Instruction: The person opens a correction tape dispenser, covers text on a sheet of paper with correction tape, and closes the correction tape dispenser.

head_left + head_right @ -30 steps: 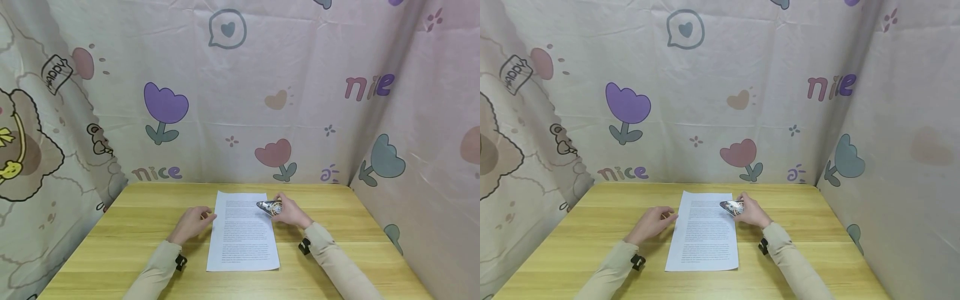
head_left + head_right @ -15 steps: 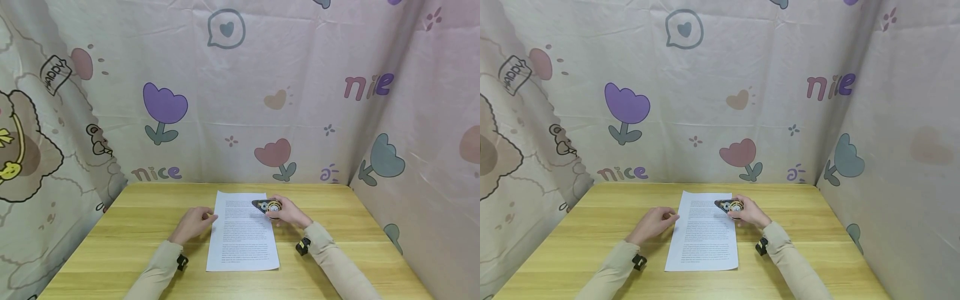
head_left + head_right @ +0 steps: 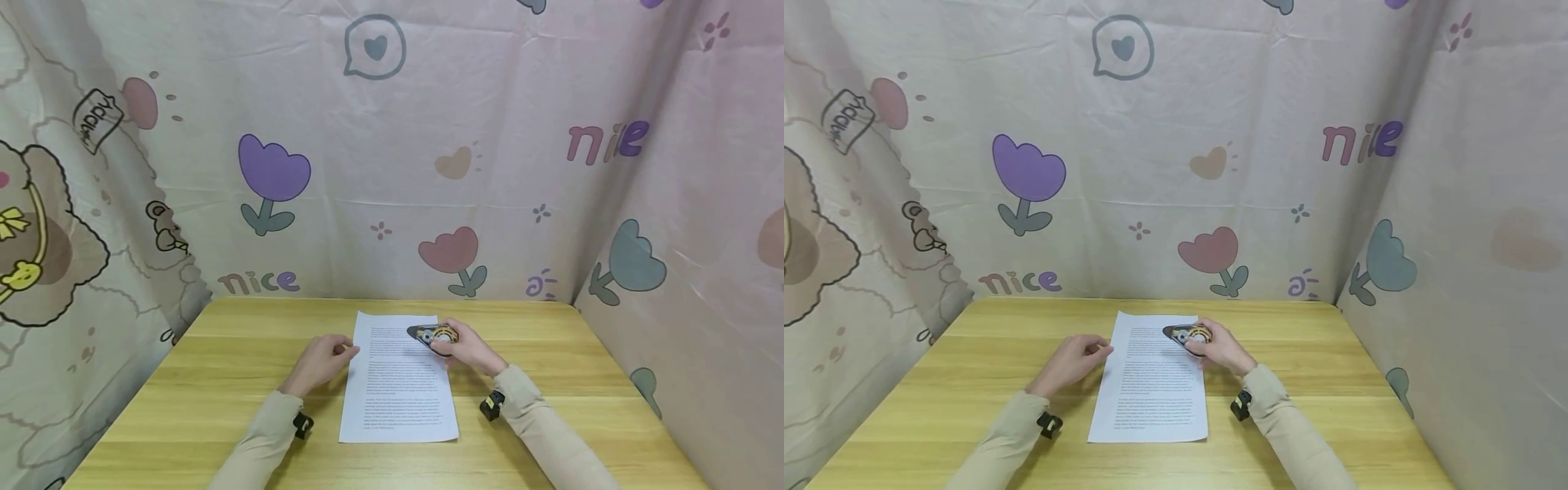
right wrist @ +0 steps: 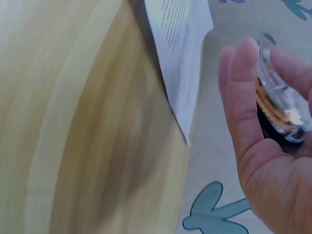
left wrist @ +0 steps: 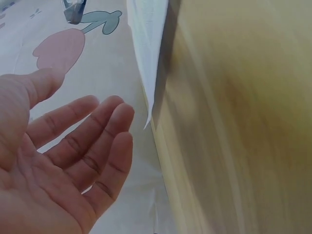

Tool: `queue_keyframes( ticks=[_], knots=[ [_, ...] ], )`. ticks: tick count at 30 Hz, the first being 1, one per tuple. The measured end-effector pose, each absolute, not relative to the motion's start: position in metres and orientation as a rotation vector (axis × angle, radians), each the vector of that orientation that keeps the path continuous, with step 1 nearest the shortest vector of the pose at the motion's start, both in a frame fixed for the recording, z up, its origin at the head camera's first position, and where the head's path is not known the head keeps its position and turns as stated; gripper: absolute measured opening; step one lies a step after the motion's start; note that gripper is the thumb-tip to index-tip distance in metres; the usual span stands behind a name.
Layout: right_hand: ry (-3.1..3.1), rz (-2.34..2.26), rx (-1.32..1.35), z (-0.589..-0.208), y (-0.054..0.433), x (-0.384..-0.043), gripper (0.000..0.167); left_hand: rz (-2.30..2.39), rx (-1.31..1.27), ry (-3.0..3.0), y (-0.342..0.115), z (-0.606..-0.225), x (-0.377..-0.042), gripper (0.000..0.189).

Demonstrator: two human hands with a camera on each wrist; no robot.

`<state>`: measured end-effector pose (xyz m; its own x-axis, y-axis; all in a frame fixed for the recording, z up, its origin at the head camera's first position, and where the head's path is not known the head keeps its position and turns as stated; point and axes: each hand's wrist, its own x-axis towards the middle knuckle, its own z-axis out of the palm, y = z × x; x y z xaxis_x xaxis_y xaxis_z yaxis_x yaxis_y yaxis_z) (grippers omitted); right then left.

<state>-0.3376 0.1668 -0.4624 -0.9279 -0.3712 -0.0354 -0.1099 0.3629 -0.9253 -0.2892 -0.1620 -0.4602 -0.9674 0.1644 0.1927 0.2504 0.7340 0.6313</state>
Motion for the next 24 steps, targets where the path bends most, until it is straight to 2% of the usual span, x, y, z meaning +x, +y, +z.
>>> queue_keyframes(
  ticks=[10, 18, 24],
  knots=[
    [2.315, -1.624, -0.568, -0.458, 0.15, -0.333, 0.039, -1.129, -0.367, -2.733, -0.154, -0.457, -0.291, 0.013],
    [2.267, -1.602, -0.626, -0.451, 0.139, -0.33, 0.037, -1.258, -0.531, -2.637, -0.145, -0.451, -0.289, 0.005],
    [2.227, -1.596, -0.665, -0.446, 0.132, -0.328, 0.035, -1.389, -0.562, -2.529, -0.136, -0.447, -0.291, 0.014]
  ],
)
